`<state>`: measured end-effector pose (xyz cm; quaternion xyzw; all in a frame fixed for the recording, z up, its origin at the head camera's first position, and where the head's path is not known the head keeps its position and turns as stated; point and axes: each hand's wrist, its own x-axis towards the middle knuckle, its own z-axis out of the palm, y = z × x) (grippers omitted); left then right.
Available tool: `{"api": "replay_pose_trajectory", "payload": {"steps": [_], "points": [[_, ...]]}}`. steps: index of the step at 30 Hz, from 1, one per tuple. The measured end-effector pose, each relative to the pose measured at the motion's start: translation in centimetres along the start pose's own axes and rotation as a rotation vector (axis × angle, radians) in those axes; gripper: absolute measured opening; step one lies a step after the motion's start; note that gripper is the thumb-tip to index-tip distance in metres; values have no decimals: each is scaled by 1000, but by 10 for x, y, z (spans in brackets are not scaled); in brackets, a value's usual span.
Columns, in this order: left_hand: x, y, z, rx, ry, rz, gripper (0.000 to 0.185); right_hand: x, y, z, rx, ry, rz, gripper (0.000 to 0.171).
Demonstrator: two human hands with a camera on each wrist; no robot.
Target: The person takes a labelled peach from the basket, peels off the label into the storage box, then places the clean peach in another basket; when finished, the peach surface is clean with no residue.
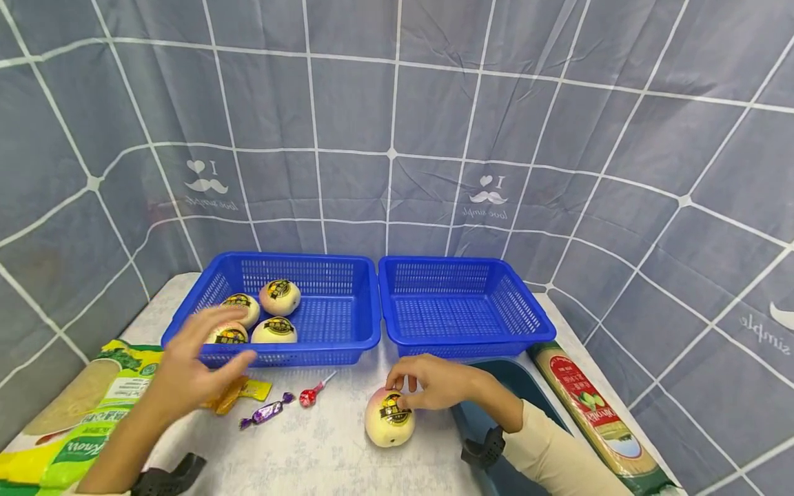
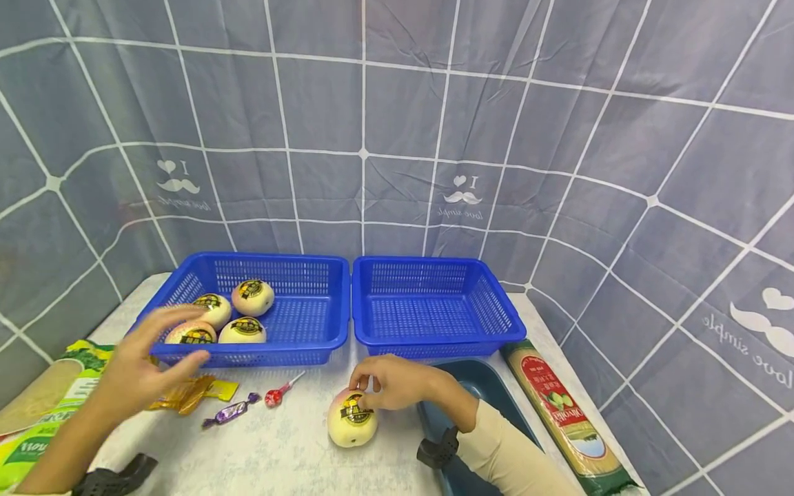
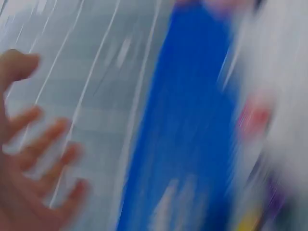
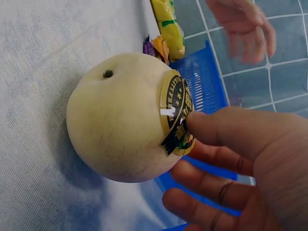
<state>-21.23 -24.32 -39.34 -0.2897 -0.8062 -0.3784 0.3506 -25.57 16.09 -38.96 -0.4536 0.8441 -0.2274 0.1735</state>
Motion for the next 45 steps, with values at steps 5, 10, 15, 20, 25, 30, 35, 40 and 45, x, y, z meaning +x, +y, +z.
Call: {"api": "replay_pose_trajectory", "payload": {"steps": [5,10,15,20,25,30,35,40,45], "points": [[-13,46,85,-307,-501,-199,66,0,0,0,27,46,60,11],[-31,58,141,-334,-704,-349,97,0,1,1,57,73,78,10],[-33,59,170,-328,-674,-315,93,-1,2,5,138,94,142,10],[-36,56,179,-394,-602,-272,78,-1,1,9,199,131,182,11],[-40,56,181,-419,-582,-247,78,-3,-1,12,238,125,209,17],[-42,55,182,-409,-574,-242,80,-4,-2,12,238,109,201,20],[-42,54,182,-426,-574,-246,79,-9,-9,7,203,72,158,18],[-41,52,181,-439,-576,-275,78,-26,-23,-10,196,68,66,17],[-39,50,178,-440,-579,-321,78,-59,-20,-43,145,108,76,15]]}}
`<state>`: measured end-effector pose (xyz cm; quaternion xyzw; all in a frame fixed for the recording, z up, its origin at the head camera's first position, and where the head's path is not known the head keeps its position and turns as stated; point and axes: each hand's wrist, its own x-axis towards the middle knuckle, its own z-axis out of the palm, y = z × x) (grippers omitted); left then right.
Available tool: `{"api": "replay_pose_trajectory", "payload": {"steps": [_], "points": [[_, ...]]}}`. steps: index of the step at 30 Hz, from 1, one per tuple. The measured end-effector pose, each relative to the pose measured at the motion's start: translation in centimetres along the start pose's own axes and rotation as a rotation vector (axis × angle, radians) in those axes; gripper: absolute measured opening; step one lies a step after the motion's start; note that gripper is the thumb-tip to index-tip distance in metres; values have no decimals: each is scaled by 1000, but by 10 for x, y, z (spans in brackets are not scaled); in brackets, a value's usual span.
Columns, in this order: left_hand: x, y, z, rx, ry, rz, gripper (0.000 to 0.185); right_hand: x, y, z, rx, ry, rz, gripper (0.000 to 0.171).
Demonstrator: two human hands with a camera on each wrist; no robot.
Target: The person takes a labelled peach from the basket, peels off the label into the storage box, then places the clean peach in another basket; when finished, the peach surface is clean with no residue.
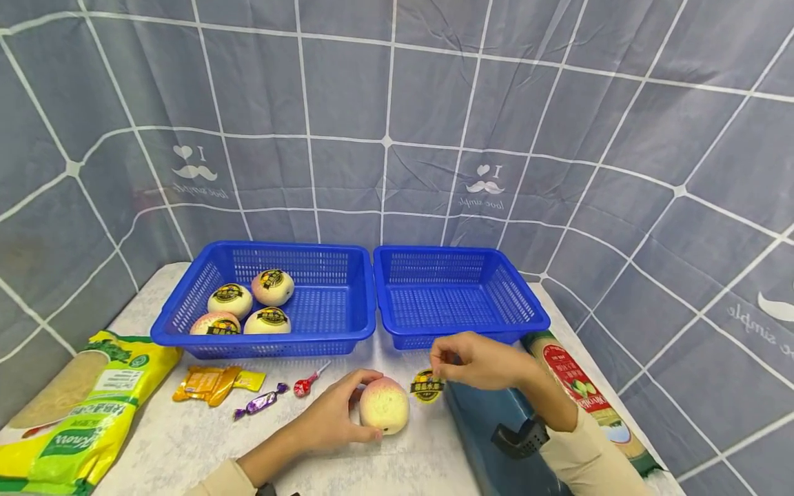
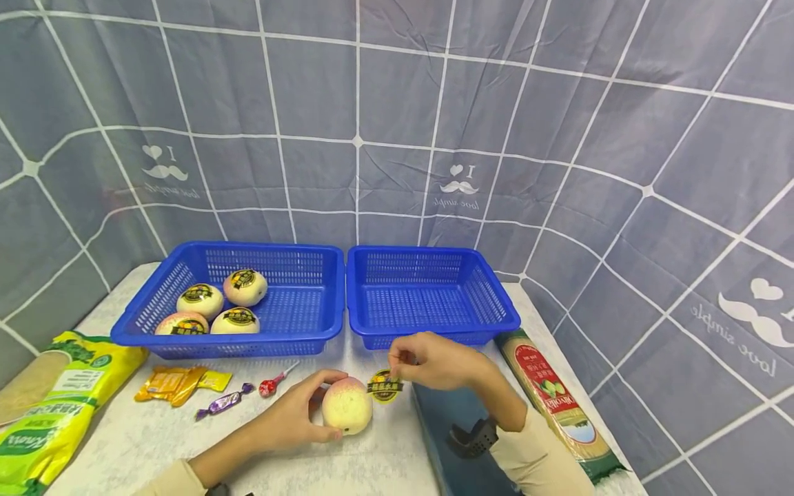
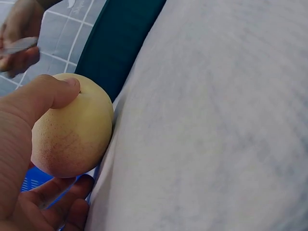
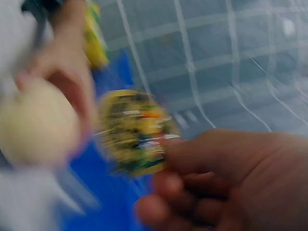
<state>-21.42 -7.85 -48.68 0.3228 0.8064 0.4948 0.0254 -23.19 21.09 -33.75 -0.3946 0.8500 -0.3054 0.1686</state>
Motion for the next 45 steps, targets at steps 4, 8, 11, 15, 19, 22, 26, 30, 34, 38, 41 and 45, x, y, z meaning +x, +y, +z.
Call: {"api": "replay_pose_trajectory", "payload": {"steps": [4,8,11,15,19,22,26,30,34,38,41,45], "points": [[-1,0,-4,-10,7,-16,78,-19,18,-21,-120,-21,116,15],[-3,-2,-6,-16,12,-17,77,-23,43,-14,-243,-3,169,18],[-3,-3,-6,-29,13,-14,77,-22,56,1,-346,60,182,19],[-3,-3,-6,-42,17,-11,76,-20,63,18,-481,183,256,19],[-2,-3,-6,-37,21,-3,76,-16,66,30,-548,291,375,18],[-2,-3,-6,-41,16,0,76,-14,70,38,-563,329,429,16],[-1,-3,-5,-57,6,3,76,-15,76,47,-575,337,447,19],[-2,-3,-4,-35,9,-1,75,-16,82,54,-595,341,428,26],[-4,-2,-2,-11,5,-25,75,-17,85,59,-618,345,427,29],[-5,0,-2,-16,-1,-30,76,-20,85,58,-632,348,424,32],[-4,0,-1,-40,-1,-14,76,-23,80,45,-524,303,344,24],[-2,0,0,-96,3,5,76,-33,79,11,-146,205,135,9]]}}
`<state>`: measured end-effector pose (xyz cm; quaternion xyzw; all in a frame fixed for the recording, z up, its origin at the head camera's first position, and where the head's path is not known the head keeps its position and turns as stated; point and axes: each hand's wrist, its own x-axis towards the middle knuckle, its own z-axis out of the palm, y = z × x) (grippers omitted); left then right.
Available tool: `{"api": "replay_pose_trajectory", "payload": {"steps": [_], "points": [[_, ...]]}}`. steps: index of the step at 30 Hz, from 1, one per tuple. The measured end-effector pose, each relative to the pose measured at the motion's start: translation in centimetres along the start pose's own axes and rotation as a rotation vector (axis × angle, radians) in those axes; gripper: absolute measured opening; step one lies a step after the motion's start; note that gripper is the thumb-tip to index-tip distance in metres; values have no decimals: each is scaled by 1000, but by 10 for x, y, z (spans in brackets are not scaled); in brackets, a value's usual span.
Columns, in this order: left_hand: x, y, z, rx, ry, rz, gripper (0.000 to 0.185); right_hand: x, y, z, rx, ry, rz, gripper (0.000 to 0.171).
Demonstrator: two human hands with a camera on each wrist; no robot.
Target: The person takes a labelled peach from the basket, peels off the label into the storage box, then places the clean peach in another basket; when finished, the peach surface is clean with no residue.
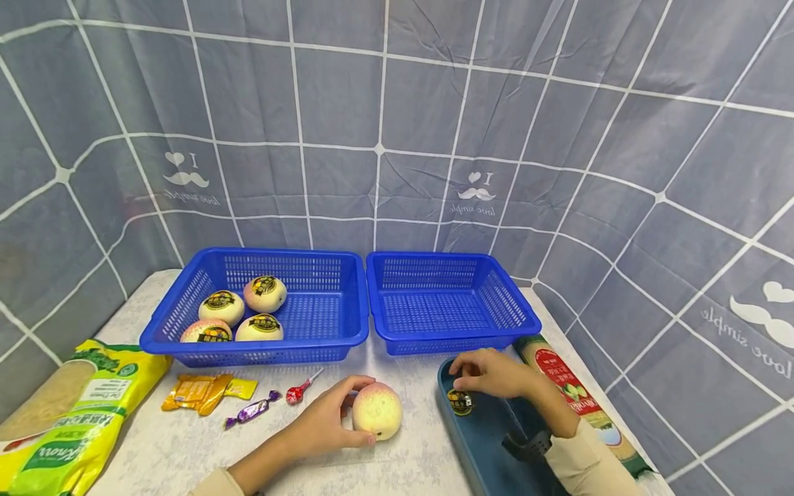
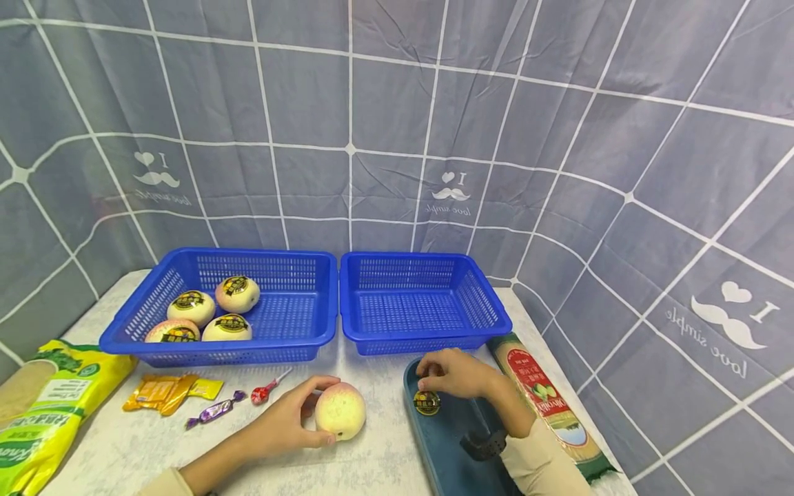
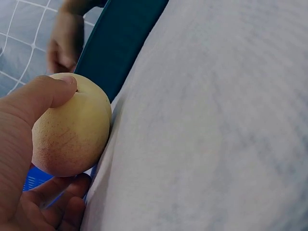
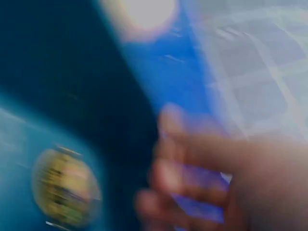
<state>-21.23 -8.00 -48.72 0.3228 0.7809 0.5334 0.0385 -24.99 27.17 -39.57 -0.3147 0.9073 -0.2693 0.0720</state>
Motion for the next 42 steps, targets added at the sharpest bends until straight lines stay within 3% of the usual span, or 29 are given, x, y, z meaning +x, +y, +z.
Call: {"api": "replay_pose_trajectory", "payload": {"steps": [3,7,10,16,21,25,29,33,37,42], "points": [[0,0,-1,-17,3,1,76,-3,1,-30,167,75,-73,23],[1,-1,-2,16,2,0,76,-10,13,-62,78,342,-39,34],[2,-3,-2,44,8,4,76,-14,46,-75,-6,447,13,47],[2,-4,-2,41,37,33,75,-26,100,-75,-29,449,127,60],[7,6,-7,3,85,86,74,-33,111,-72,56,430,164,53],[21,28,-15,3,149,145,76,-36,114,-73,114,436,172,52],[45,58,-25,-1,213,234,79,-43,118,-71,220,433,197,55],[83,88,-35,-25,239,277,79,-50,129,-65,395,439,200,55],[129,104,-48,-35,227,232,79,-54,138,-59,485,431,202,56],[185,97,-65,56,161,142,79,-54,141,-55,531,431,197,58]]}}
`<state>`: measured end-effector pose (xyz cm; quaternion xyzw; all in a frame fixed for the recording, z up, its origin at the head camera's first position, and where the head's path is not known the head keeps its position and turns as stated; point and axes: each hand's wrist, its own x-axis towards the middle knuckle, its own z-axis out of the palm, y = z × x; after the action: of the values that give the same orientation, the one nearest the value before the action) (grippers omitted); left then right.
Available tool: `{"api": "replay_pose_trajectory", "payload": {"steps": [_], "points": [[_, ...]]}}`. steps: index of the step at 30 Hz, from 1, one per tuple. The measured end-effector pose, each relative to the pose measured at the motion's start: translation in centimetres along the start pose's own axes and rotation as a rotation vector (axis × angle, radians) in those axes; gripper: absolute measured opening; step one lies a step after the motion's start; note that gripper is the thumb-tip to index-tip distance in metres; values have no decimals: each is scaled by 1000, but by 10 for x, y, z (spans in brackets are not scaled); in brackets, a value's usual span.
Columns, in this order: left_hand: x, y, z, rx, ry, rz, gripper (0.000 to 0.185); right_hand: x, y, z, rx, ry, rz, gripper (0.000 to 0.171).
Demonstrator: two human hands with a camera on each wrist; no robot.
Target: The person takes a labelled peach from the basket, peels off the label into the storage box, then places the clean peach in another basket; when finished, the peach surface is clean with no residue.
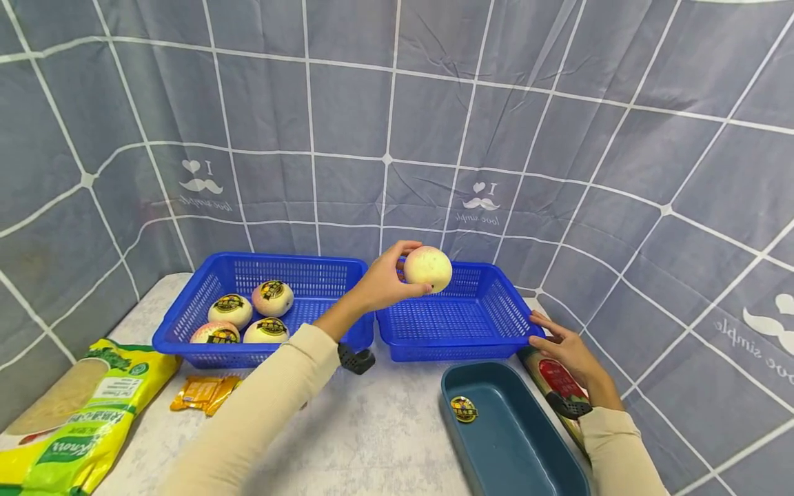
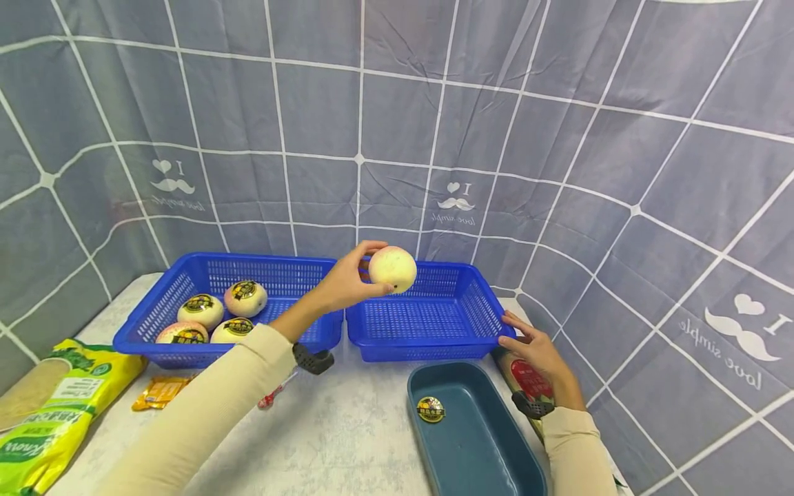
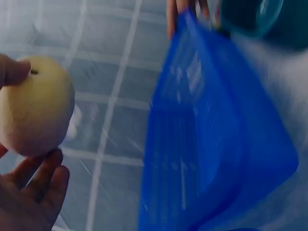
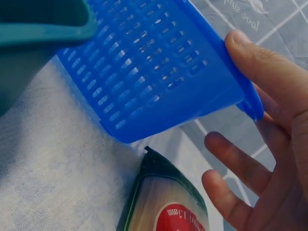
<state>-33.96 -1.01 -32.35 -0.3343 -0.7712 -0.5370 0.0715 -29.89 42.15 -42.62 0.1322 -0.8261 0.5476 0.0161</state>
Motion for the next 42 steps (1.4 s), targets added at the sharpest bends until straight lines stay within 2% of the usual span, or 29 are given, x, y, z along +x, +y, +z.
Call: {"api": "replay_pose_trajectory", "payload": {"steps": [3,6,10,13,17,21,28,35,42], "points": [[22,-15,-3,66,-54,-83,79,0,3,2,15,13,22,57],[33,-30,-4,130,-71,-161,74,0,6,7,22,20,32,57],[38,-45,1,174,-95,-232,66,-3,8,12,38,27,31,56],[38,-56,12,219,-161,-267,63,-6,8,13,38,42,25,55],[39,-65,27,294,-249,-273,62,-7,8,12,32,55,4,54],[37,-67,36,311,-305,-295,59,-4,9,11,27,49,-17,53],[40,-66,43,308,-417,-360,53,2,8,6,-1,57,-36,52],[39,-69,55,273,-459,-441,55,5,12,5,12,62,-40,52],[39,-72,58,344,-494,-560,58,5,12,4,5,69,-29,53]]}}
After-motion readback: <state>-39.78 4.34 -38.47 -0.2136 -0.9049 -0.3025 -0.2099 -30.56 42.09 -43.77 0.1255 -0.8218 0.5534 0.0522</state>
